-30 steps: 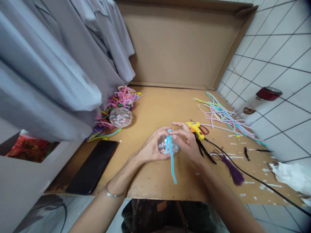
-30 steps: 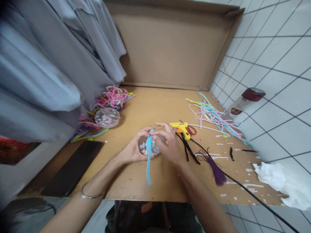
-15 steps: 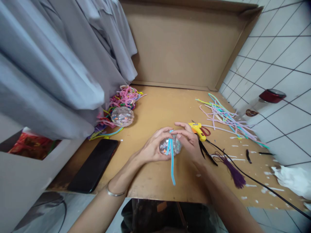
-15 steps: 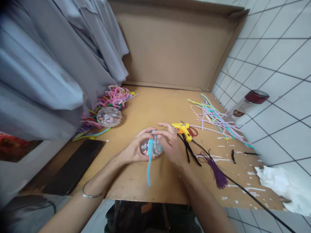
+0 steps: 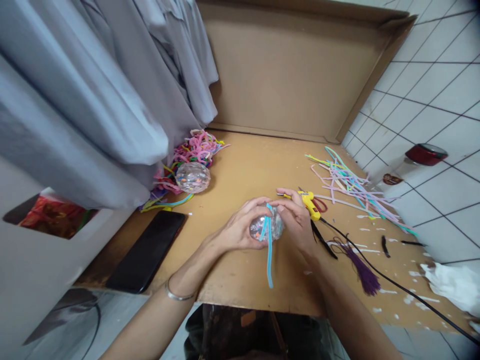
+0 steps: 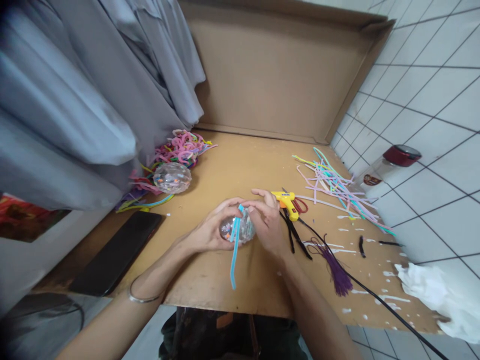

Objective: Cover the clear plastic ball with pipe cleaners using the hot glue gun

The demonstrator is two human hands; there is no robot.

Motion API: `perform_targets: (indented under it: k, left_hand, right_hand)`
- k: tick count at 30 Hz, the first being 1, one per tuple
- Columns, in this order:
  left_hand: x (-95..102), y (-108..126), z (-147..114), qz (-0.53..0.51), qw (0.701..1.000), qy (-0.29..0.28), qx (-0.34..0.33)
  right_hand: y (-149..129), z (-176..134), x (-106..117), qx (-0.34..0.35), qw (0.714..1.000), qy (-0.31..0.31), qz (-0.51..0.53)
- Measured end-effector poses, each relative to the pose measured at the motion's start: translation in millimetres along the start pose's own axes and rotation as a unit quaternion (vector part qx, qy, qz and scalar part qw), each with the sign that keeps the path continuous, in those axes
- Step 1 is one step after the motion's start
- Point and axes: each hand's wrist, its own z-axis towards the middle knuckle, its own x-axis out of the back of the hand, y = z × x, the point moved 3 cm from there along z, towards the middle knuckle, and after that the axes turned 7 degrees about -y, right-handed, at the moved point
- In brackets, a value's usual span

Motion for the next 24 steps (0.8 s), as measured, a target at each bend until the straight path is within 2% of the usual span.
perform_targets:
  k: [10, 17, 24]
  left_hand:
    - [-1.1, -3.2, -1.9, -0.006, 1.000, 0.006, -0.003]
    - [0.4, 2.3, 0.4, 0.004, 1.000, 0.002, 0.003]
    - [0.1, 0.5, 0.7, 0.001, 1.000, 0.007, -0.022]
  right_hand:
    - [-10.0, -2.3, 1.8, 0.026, 1.000, -0.011, 0.014]
    - [-4.0, -1.5, 1.1, -0.012, 0.999, 0.010, 0.031]
    - [0.3, -0.4, 0.9, 0.011, 1.000, 0.014, -0.006]
